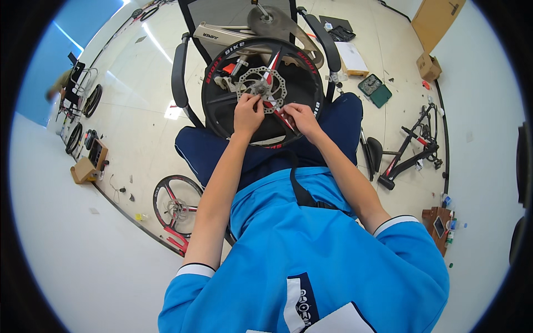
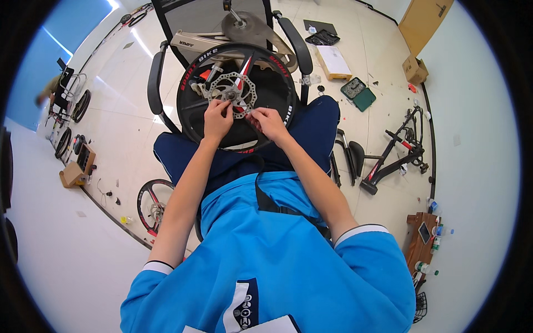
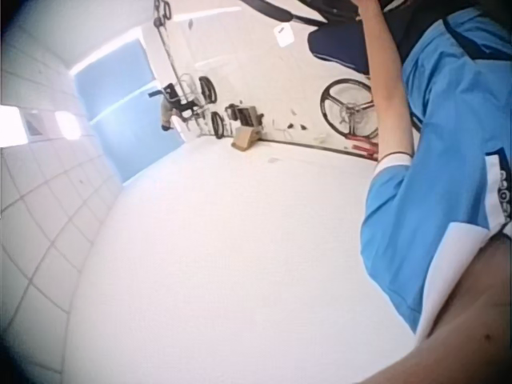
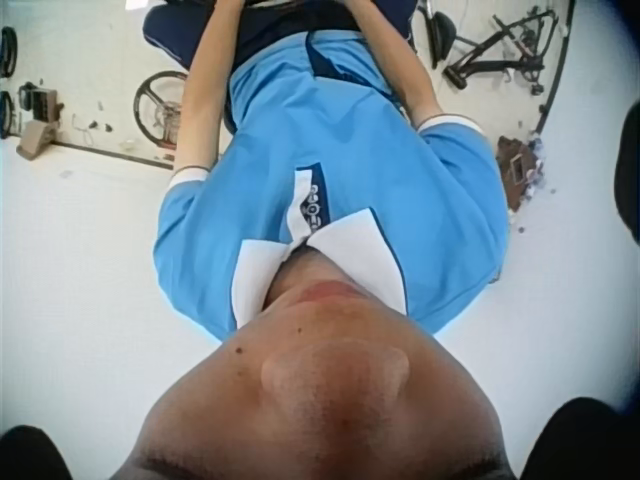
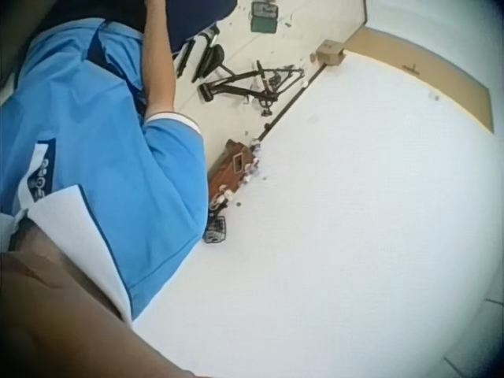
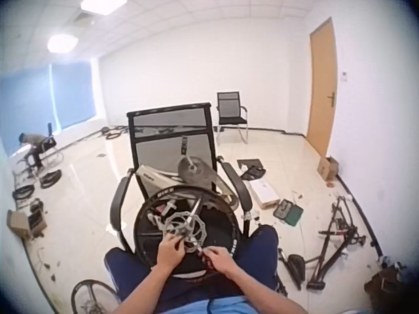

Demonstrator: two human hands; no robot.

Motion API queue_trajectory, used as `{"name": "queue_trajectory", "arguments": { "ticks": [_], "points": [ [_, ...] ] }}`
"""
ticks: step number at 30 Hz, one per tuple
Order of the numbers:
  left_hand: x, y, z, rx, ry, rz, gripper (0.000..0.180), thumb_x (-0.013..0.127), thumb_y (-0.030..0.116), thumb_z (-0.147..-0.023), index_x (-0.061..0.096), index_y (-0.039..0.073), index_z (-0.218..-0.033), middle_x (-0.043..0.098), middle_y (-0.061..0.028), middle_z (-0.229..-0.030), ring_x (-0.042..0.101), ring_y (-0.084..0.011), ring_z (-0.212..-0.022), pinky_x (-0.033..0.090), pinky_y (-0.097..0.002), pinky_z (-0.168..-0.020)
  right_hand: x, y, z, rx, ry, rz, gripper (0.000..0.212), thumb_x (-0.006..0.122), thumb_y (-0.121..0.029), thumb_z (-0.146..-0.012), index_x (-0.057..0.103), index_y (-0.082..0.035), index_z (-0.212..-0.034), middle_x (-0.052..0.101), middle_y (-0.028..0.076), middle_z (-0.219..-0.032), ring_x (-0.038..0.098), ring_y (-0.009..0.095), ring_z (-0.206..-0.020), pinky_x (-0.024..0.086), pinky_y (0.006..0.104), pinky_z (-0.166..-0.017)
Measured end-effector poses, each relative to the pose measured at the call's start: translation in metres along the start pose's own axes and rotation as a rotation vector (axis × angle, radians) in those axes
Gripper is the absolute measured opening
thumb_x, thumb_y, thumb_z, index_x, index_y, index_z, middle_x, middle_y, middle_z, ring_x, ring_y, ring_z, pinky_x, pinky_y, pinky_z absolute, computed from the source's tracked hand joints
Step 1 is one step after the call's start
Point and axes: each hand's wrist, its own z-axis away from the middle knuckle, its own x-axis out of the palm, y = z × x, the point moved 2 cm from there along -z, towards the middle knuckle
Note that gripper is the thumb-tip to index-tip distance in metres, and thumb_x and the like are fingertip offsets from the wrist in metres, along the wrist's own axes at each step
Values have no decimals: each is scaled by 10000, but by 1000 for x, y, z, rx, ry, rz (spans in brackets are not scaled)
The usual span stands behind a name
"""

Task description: The person assembles a bicycle wheel by attaching a brake disc to the hub and securing it with bolts. They use a screwdriver to tighten the bolts and ensure the disc is properly aligned.

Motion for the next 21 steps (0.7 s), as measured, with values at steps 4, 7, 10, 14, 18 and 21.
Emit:
{"name": "queue_trajectory", "arguments": {
  "ticks": [4, 7, 10, 14, 18, 21],
  "points": [
    [0, -5, -2, 35, 44, 19, 157, 715, 72, -817, 722, -13, -948, 626, -129, -806, 638, -271, -668, 507, -356, -638, 6, -27, -22, -168, 76, 120, 275, 549, -220, -1005, 707, 0, -955, 523, -23, -658, 421, 51, -530, 348, 217, -519],
    [2, -9, -3, -72, 102, 58, 139, 730, 73, -802, 730, -12, -912, 634, -130, -787, 636, -265, -661, 505, -348, -633, 9, -36, -39, -226, 79, 104, 236, 588, -189, -983, 693, 22, -969, 642, 30, -735, 599, 90, -626, 482, 233, -584],
    [2, -11, -2, -88, 124, 98, 108, 731, 70, -796, 733, -8, -871, 638, -123, -770, 630, -251, -645, 502, -338, -628, 13, -47, -45, -262, 94, 161, 222, 606, -165, -968, 681, 43, -978, 709, 93, -806, 693, 139, -729, 558, 268, -661],
    [0, -8, -3, -121, 97, 91, 89, 726, 68, -791, 730, 0, -849, 637, -111, -769, 628, -232, -632, 503, -332, -623, 15, -45, -50, -289, 101, 237, 222, 611, -157, -962, 680, 53, -980, 711, 103, -804, 693, 144, -716, 557, 271, -658],
    [1, -7, -3, -138, 100, 85, 86, 720, 74, -785, 726, 10, -842, 638, -104, -776, 629, -221, -628, 507, -326, -622, 13, -39, -51, -297, 115, 241, 220, 620, -153, -956, 685, 55, -982, 714, 104, -806, 694, 144, -710, 557, 269, -653],
    [2, -7, -4, -141, 112, 74, 95, 727, 86, -777, 727, 22, -847, 646, -96, -767, 629, -208, -620, 507, -313, -614, 12, -37, -51, -307, 120, 286, 221, 626, -155, -952, 688, 56, -983, 713, 100, -803, 693, 141, -710, 556, 265, -652]
  ]
}}
